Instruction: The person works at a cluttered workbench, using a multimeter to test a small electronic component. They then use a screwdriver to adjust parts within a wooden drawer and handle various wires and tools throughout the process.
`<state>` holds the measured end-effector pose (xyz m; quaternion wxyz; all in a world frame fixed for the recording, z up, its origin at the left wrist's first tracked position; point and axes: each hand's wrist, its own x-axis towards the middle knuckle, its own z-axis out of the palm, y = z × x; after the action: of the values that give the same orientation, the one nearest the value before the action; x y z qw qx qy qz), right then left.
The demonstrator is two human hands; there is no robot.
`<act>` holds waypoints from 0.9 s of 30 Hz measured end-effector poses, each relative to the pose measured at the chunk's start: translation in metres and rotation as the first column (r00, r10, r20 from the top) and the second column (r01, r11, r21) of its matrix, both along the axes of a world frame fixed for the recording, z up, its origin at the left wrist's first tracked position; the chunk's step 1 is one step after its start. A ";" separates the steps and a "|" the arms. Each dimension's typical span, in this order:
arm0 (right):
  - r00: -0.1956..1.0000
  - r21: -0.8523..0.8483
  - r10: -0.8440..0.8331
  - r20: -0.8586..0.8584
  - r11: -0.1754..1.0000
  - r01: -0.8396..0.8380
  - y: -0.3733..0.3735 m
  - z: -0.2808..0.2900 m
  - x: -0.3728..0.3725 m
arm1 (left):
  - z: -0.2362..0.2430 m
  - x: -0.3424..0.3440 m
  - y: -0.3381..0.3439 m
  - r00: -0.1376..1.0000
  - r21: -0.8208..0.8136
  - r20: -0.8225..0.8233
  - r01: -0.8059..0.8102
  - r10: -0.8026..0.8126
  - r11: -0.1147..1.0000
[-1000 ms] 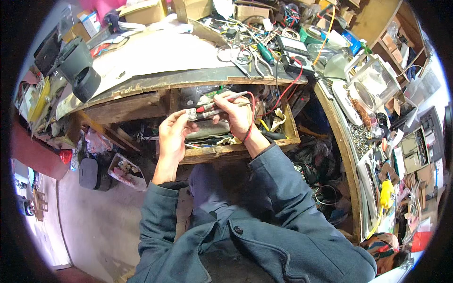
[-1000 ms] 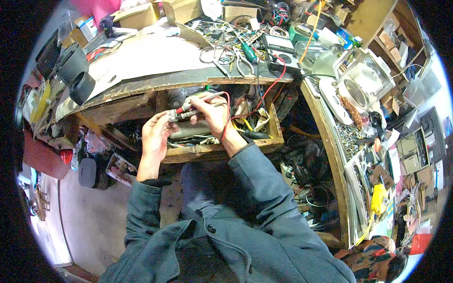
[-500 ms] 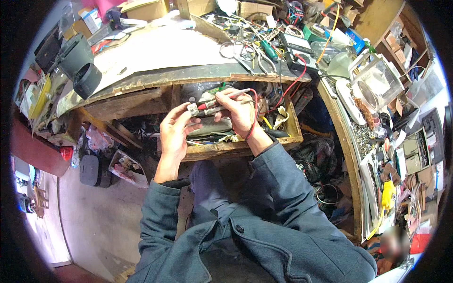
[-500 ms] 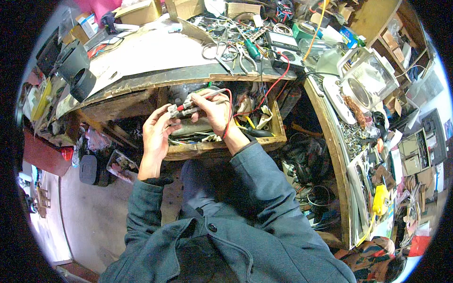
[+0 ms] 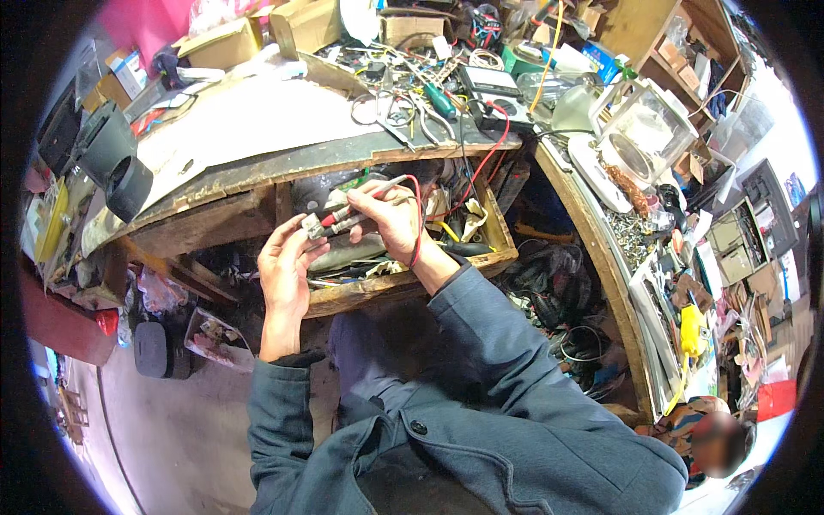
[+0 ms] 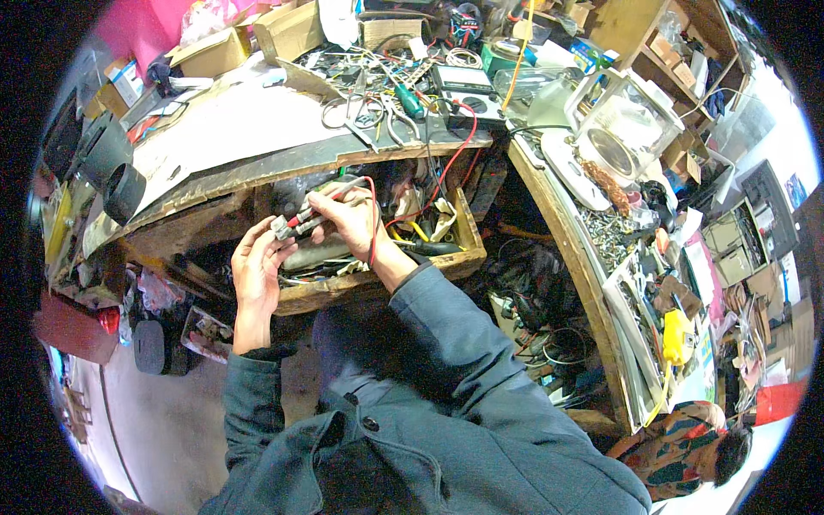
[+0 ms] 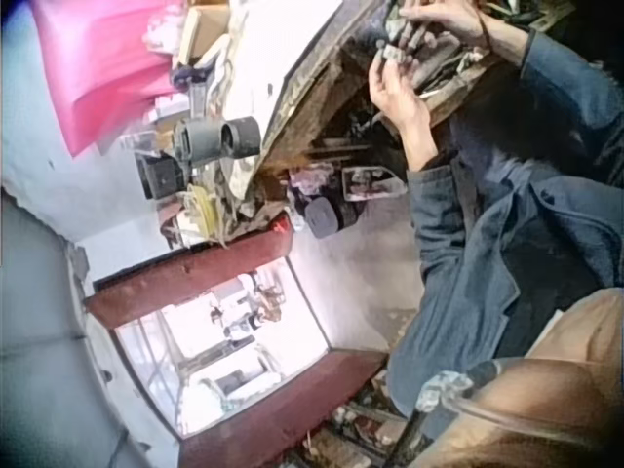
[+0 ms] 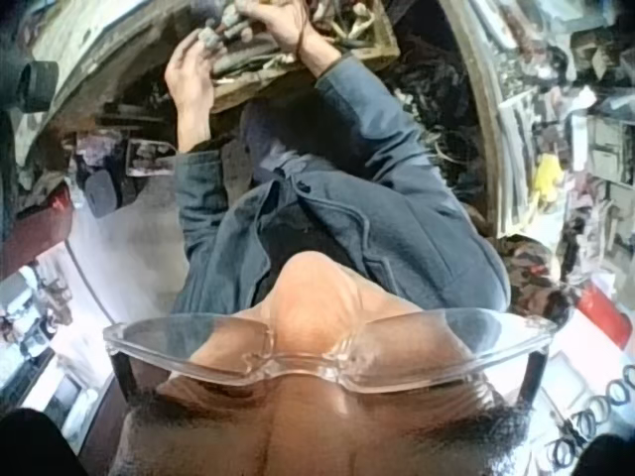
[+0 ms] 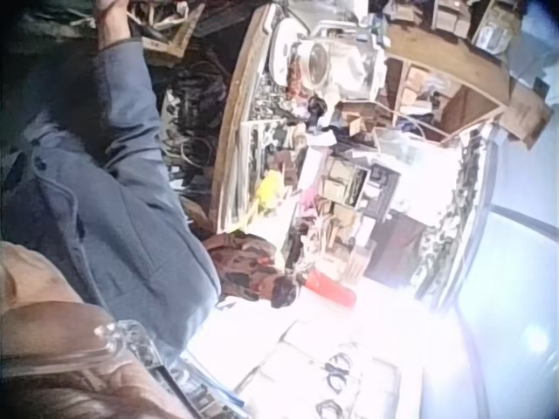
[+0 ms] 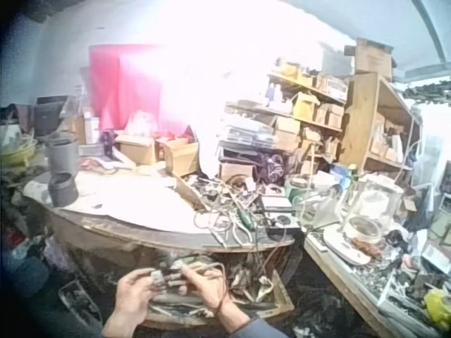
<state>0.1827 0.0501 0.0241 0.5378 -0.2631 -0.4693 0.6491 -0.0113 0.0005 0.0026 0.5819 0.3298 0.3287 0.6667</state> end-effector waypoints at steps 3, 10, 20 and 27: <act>1.000 -0.006 -0.009 0.020 1.000 0.009 -0.003 0.004 0.002 | 0.000 0.001 0.001 1.000 -0.008 0.019 -0.006 0.006 1.000; 0.999 0.004 -0.021 0.029 1.000 0.021 -0.006 0.007 -0.001 | -0.011 0.003 0.008 0.990 -0.019 -0.039 -0.133 0.132 0.991; 0.999 -0.034 0.017 0.027 0.999 -0.016 -0.008 0.010 -0.004 | -0.009 0.003 0.006 0.983 -0.005 -0.023 -0.180 0.180 0.984; 0.997 0.000 0.007 0.076 1.000 -0.007 -0.003 0.006 0.001 | -0.012 0.001 0.008 0.989 -0.004 -0.058 -0.139 0.139 0.990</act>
<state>0.1842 0.0473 0.0299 0.5172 -0.2859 -0.4906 0.6404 -0.0101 0.0081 -0.0092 0.5255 0.3228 0.3700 0.6948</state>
